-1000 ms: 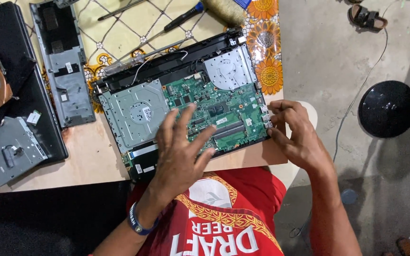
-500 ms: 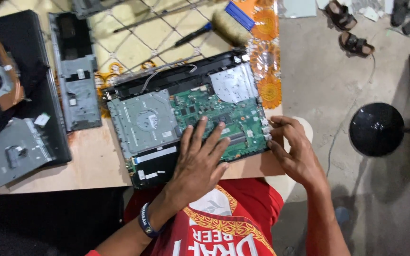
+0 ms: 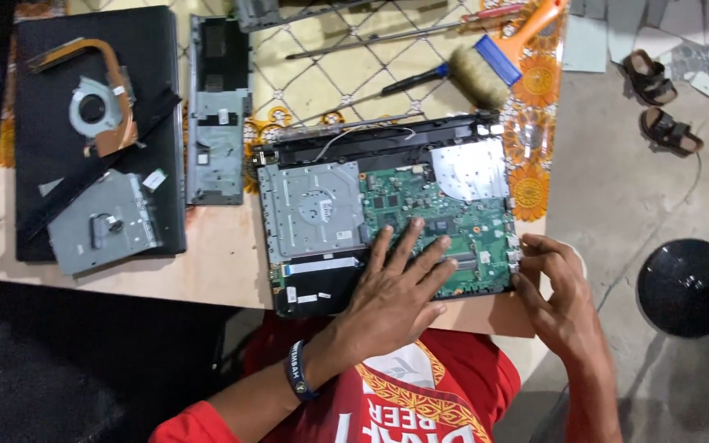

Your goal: Installing a motherboard into a laptop chassis and securing it with screws using a screwdriver.

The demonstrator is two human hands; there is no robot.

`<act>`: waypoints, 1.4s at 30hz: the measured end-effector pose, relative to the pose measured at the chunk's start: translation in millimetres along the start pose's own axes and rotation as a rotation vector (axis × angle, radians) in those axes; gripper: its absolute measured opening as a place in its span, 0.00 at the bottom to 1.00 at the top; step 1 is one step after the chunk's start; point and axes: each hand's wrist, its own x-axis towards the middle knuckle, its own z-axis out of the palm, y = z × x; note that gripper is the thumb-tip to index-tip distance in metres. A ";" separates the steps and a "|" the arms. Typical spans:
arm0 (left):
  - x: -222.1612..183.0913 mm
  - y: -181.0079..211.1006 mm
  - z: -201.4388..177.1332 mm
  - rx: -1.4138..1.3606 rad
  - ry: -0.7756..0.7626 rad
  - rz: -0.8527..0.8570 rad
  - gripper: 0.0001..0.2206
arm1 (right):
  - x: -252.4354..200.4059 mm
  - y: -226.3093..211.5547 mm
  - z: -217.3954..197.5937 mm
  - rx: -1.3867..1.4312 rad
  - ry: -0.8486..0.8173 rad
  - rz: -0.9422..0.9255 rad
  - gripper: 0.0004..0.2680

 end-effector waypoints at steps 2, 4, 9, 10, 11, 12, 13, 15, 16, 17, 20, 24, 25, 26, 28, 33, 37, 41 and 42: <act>-2.9 -0.8 0.2 0.012 0.002 -0.001 0.27 | -0.9 0.4 2.7 -0.018 -0.005 -0.022 0.05; -4.4 -1.2 1.3 0.018 0.002 0.006 0.28 | -2.6 5.2 5.4 -0.042 -0.005 -0.037 0.05; -5.4 -1.3 2.4 0.007 0.001 0.001 0.28 | -4.5 10.0 9.8 -0.062 0.047 -0.168 0.07; -6.2 -2.6 3.9 0.008 0.004 -0.002 0.28 | -5.1 8.4 9.9 -0.062 0.046 -0.172 0.07; -7.0 -3.9 5.4 0.002 0.005 -0.005 0.28 | -5.6 6.9 9.8 -0.030 0.037 -0.125 0.05; -7.1 -4.9 7.3 -0.007 0.005 -0.007 0.29 | -6.6 5.7 9.1 -0.001 0.030 -0.076 0.04; -9.0 -5.6 6.8 -0.007 0.008 -0.007 0.29 | -8.1 4.8 9.0 -0.003 0.030 -0.078 0.04; -11.4 -8.5 4.9 0.019 0.083 -0.034 0.29 | -8.5 2.9 9.3 0.031 0.037 -0.005 0.05; -12.3 -13.7 4.3 0.019 0.085 -0.035 0.29 | -8.8 3.3 9.0 0.029 0.036 -0.008 0.05; -13.4 -19.0 3.7 0.041 0.064 -0.052 0.31 | -9.1 3.7 8.8 0.015 0.036 -0.014 0.05; -14.6 -26.2 -0.9 0.082 0.071 -0.051 0.32 | -8.0 5.3 8.4 0.001 0.027 -0.031 0.05; -13.6 -28.0 -5.0 0.104 0.101 -0.031 0.30 | -6.2 0.8 7.0 -0.014 0.016 -0.002 0.04; -13.7 -27.4 -5.8 0.103 0.104 -0.030 0.30 | -5.6 0.9 7.2 -0.017 0.018 -0.004 0.04; -13.8 -26.5 -6.4 0.104 0.109 -0.027 0.30 | -5.3 1.1 7.2 -0.012 0.019 -0.011 0.04; -13.3 -27.4 -4.9 0.106 0.118 -0.026 0.30 | -4.8 2.8 7.6 -0.008 0.020 -0.021 0.05; -10.3 -30.0 -4.0 0.131 0.100 -0.031 0.29 | -4.9 8.1 8.4 -0.039 0.014 -0.028 0.04; -10.9 -28.6 -4.2 0.138 0.064 -0.042 0.30 | -6.4 7.4 8.2 -0.036 0.011 -0.013 0.04; -11.3 -25.6 -10.0 0.135 0.084 -0.038 0.29 | -5.5 4.1 7.7 0.006 0.021 -0.008 0.04; -11.9 -24.6 -10.2 0.141 0.079 -0.042 0.29 | -6.2 4.5 7.7 0.008 0.019 -0.008 0.04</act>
